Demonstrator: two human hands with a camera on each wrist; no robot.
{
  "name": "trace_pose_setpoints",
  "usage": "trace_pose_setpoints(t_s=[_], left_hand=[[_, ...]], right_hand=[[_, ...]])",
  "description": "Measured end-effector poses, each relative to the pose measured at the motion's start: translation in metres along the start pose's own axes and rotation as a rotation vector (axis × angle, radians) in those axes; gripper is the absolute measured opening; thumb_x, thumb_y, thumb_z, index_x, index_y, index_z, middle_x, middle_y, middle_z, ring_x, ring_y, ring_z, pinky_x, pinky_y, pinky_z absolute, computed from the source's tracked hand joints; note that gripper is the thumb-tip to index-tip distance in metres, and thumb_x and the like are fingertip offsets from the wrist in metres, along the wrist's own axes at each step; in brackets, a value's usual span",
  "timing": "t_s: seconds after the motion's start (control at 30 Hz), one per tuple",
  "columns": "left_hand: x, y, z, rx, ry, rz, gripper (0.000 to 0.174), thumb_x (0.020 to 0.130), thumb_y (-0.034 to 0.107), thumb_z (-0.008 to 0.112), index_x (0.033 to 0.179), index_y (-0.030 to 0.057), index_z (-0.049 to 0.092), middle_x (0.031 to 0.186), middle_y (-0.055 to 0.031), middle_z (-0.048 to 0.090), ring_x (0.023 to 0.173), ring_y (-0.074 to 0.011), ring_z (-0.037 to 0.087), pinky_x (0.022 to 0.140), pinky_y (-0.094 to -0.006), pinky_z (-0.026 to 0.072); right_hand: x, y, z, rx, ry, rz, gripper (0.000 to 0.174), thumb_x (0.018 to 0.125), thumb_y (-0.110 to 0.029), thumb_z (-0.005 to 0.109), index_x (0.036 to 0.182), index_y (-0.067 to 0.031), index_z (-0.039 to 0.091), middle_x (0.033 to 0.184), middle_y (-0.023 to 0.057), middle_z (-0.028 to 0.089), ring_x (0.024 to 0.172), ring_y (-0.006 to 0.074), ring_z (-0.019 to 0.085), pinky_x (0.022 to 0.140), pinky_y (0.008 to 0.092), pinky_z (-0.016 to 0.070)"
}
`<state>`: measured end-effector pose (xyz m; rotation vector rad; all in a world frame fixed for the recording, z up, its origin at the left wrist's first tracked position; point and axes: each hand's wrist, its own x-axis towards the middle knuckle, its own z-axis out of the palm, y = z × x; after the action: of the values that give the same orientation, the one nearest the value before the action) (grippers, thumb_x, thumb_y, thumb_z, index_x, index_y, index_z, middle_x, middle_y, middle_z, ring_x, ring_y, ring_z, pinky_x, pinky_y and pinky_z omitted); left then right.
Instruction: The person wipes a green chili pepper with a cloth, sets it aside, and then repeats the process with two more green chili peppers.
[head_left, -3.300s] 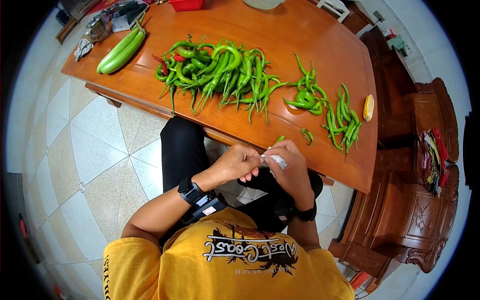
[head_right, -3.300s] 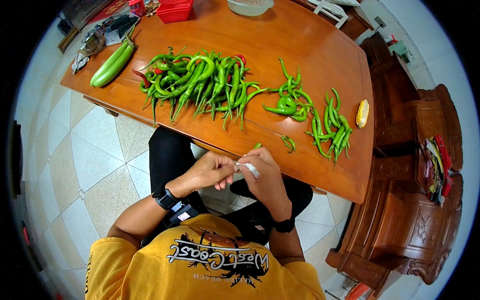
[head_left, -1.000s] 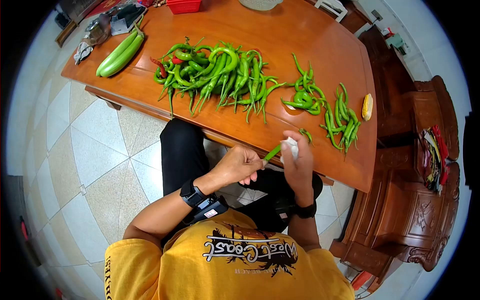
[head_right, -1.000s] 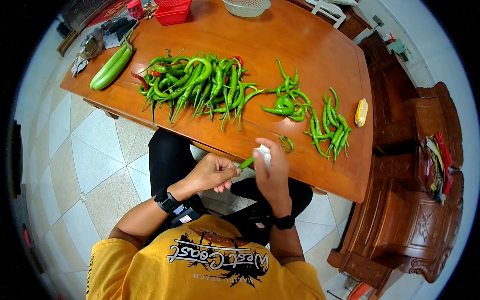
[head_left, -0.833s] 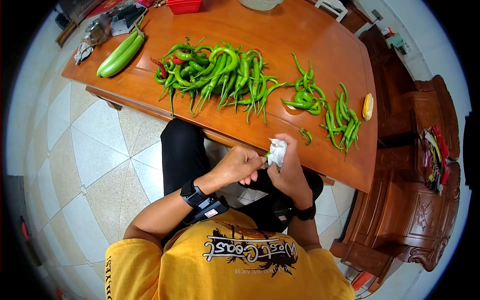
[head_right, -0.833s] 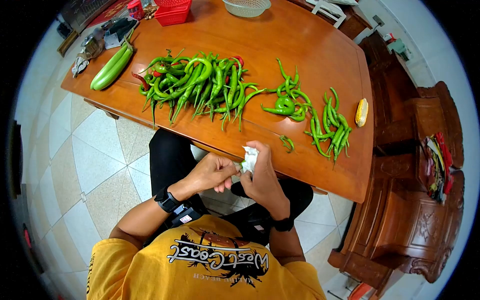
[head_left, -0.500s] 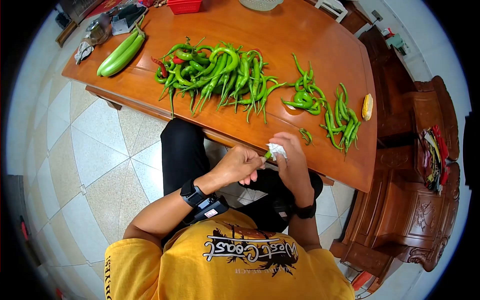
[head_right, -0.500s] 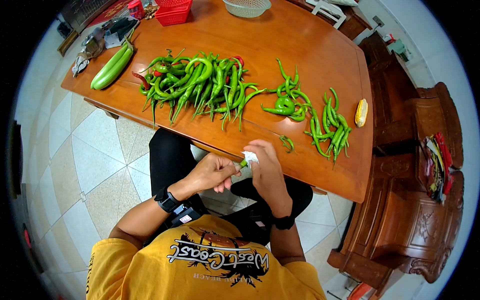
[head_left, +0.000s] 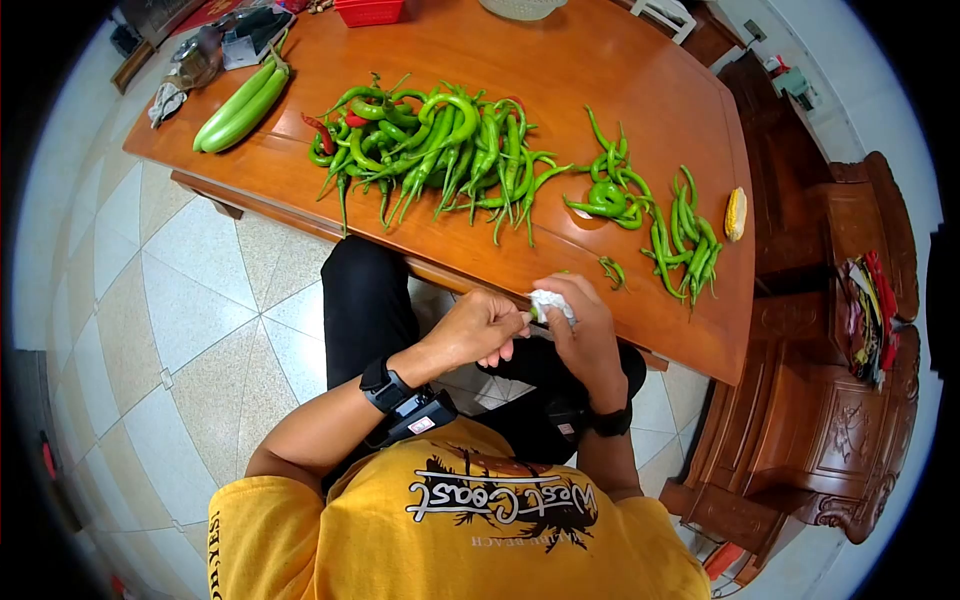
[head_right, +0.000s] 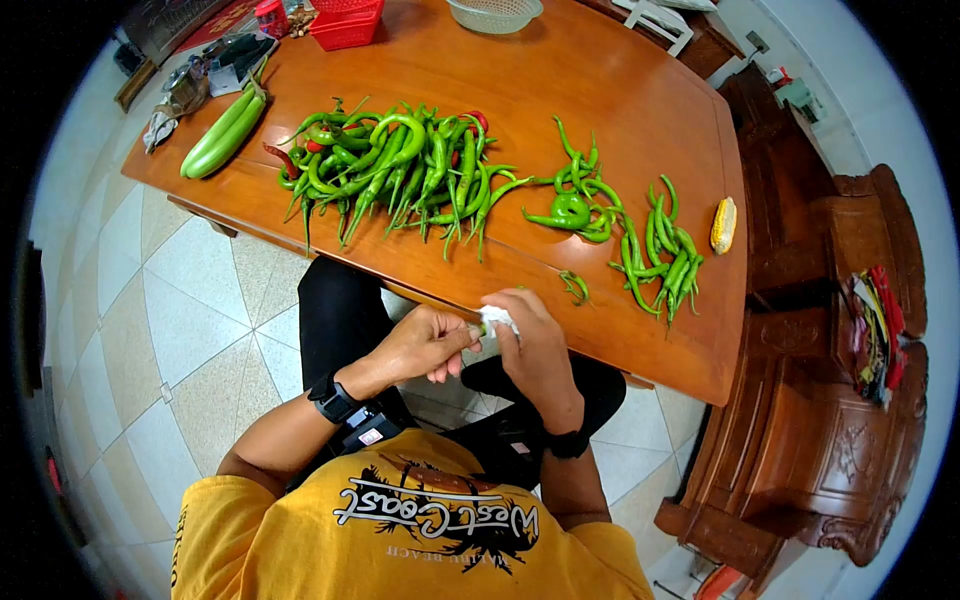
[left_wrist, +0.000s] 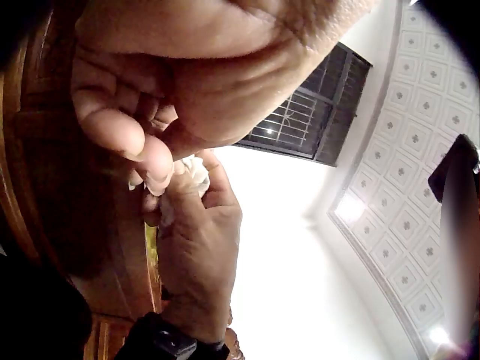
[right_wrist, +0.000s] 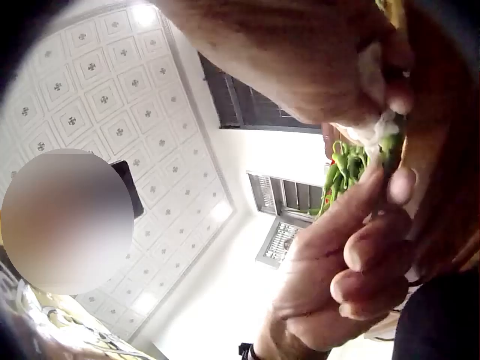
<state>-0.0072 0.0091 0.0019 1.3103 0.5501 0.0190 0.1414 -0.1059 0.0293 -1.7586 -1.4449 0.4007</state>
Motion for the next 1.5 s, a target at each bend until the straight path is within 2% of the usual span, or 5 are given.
trace_pose_setpoints(t_s=[0.3, 0.77, 0.87, 1.2, 1.5], left_hand=[[-0.001, 0.001, -0.002, -0.021, 0.010, -0.021, 0.034, 0.098, 0.026, 0.057, 0.082, -0.0020, 0.067, 0.056, -0.0028, 0.059, 0.042, -0.0075, 0.053, 0.040, -0.0225, 0.0435], [-0.002, 0.002, -0.004, -0.042, 0.015, -0.031, 0.028, 0.097, 0.021, 0.054, 0.083, -0.0011, 0.066, 0.060, -0.0033, 0.061, 0.046, -0.0070, 0.054, 0.042, -0.0220, 0.0444], [-0.002, 0.004, -0.004, -0.034, 0.014, -0.032, 0.028, 0.097, 0.020, 0.053, 0.084, -0.0012, 0.066, 0.061, -0.0037, 0.061, 0.046, -0.0072, 0.055, 0.043, -0.0218, 0.0449], [-0.001, 0.002, -0.003, -0.057, -0.020, -0.038, 0.025, 0.096, 0.015, 0.050, 0.094, -0.0025, 0.068, 0.064, -0.0038, 0.063, 0.047, -0.0069, 0.055, 0.045, -0.0217, 0.0457], [0.000, 0.000, -0.002, -0.061, -0.022, -0.037, 0.022, 0.095, 0.013, 0.052, 0.091, -0.0014, 0.067, 0.066, -0.0043, 0.064, 0.049, -0.0070, 0.056, 0.046, -0.0212, 0.0456]], right_hand=[[0.007, 0.009, -0.004, -0.145, 0.133, 0.006, 0.028, 0.082, 0.007, 0.057, 0.109, 0.0006, 0.061, 0.108, 0.0181, 0.055, 0.098, 0.0356, 0.059, 0.085, 0.0382, 0.0481], [0.000, -0.006, 0.004, 0.011, -0.027, -0.013, 0.020, 0.090, -0.001, 0.057, 0.110, 0.0014, 0.060, 0.109, 0.0193, 0.053, 0.095, 0.0348, 0.059, 0.082, 0.0373, 0.0482], [0.000, -0.005, 0.004, 0.030, -0.046, 0.035, 0.015, 0.093, -0.004, 0.059, 0.107, -0.0010, 0.062, 0.108, 0.0168, 0.054, 0.097, 0.0307, 0.058, 0.083, 0.0347, 0.0476], [0.004, 0.013, -0.007, -0.153, 0.185, 0.027, 0.016, 0.083, 0.004, 0.064, 0.097, -0.0008, 0.066, 0.097, 0.0138, 0.060, 0.090, 0.0293, 0.061, 0.077, 0.0341, 0.0492], [-0.004, -0.008, 0.005, 0.027, 0.002, -0.003, 0.016, 0.082, 0.006, 0.064, 0.097, -0.0005, 0.066, 0.101, 0.0143, 0.061, 0.088, 0.0294, 0.063, 0.077, 0.0334, 0.0498]])
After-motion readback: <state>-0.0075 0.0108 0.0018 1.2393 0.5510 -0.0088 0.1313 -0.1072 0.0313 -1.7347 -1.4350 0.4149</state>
